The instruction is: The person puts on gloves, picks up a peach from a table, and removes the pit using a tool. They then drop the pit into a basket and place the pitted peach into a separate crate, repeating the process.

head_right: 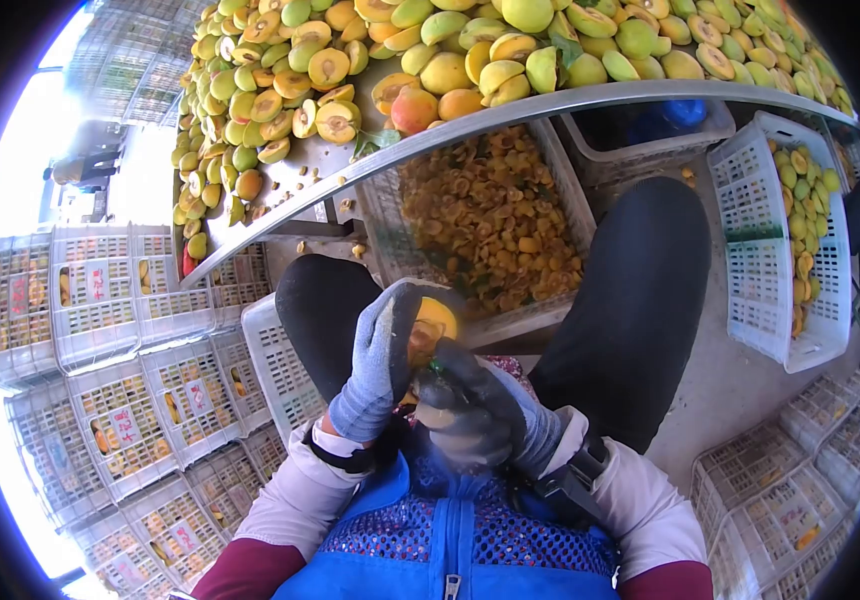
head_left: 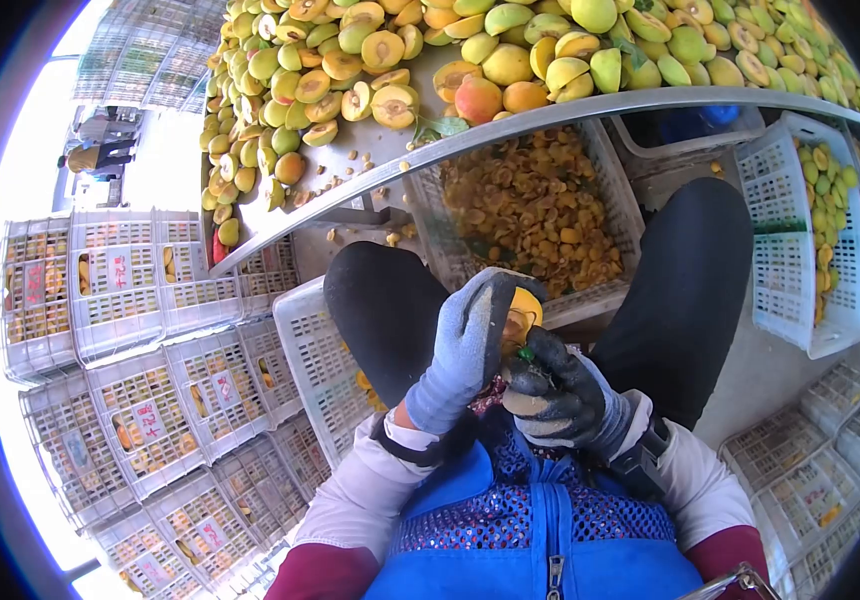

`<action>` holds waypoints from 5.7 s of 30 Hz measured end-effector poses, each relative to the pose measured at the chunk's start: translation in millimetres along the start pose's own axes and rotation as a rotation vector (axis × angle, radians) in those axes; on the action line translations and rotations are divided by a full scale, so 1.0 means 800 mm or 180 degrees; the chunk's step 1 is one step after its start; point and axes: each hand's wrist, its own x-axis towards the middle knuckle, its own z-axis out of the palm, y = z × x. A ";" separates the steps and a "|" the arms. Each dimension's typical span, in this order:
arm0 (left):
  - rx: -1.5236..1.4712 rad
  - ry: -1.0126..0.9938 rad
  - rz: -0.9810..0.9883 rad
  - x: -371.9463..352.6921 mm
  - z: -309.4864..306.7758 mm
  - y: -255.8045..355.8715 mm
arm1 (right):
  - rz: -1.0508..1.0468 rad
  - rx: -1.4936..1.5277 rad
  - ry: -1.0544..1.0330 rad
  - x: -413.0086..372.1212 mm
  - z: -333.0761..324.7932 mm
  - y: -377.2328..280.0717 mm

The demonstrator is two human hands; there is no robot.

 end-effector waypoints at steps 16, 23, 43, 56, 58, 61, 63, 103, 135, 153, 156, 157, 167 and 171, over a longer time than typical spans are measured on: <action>-0.1566 -0.0051 -0.1509 -0.004 0.018 0.008 | -0.0228 0.0390 -0.0821 -0.007 -0.025 0.011; -0.0742 0.0406 -0.1336 -0.010 -0.016 -0.037 | -0.0631 0.0523 -0.0971 -0.015 -0.027 -0.005; 0.4232 0.0431 -0.0351 0.264 -0.140 -0.028 | -0.1460 -0.0967 0.1692 0.023 -0.057 -0.041; 0.0062 -0.0329 -0.0722 0.110 -0.048 0.038 | -0.2111 -0.1090 0.0744 0.027 -0.011 -0.074; 0.0181 -0.0121 -0.0774 0.082 -0.036 0.028 | -0.2257 -0.1830 0.1666 0.044 -0.004 -0.086; 0.0047 0.0330 -0.1011 0.055 -0.031 0.019 | -0.2741 -0.2552 0.1976 0.039 0.002 -0.075; 0.0198 0.0455 -0.0764 0.043 -0.022 0.015 | -0.3055 -0.3266 0.2079 0.039 -0.001 -0.068; 0.0069 0.0662 -0.0669 -0.025 -0.018 0.035 | -0.2560 -0.6300 0.1876 0.002 0.017 0.012; 0.0295 0.0419 -0.0419 -0.019 -0.001 0.006 | -0.1074 -0.3496 0.1834 0.000 -0.011 0.012; -0.0375 0.0009 -0.0342 -0.007 0.015 0.016 | -0.0047 0.0561 -0.0615 -0.009 -0.016 0.015; -0.0961 0.0153 -0.0700 -0.004 0.019 0.015 | -0.0114 0.0728 -0.1063 0.000 -0.029 0.016; -0.1273 0.0287 -0.0942 -0.006 0.020 0.012 | -0.0261 0.0684 -0.1184 -0.001 -0.027 0.015; 0.0333 0.2003 -0.0129 -0.045 -0.130 0.021 | -0.0171 0.0277 -0.0622 0.009 -0.044 -0.006; 0.3746 0.1315 -0.1350 -0.040 -0.240 -0.013 | -0.0177 -0.0173 -0.0519 0.001 -0.027 -0.012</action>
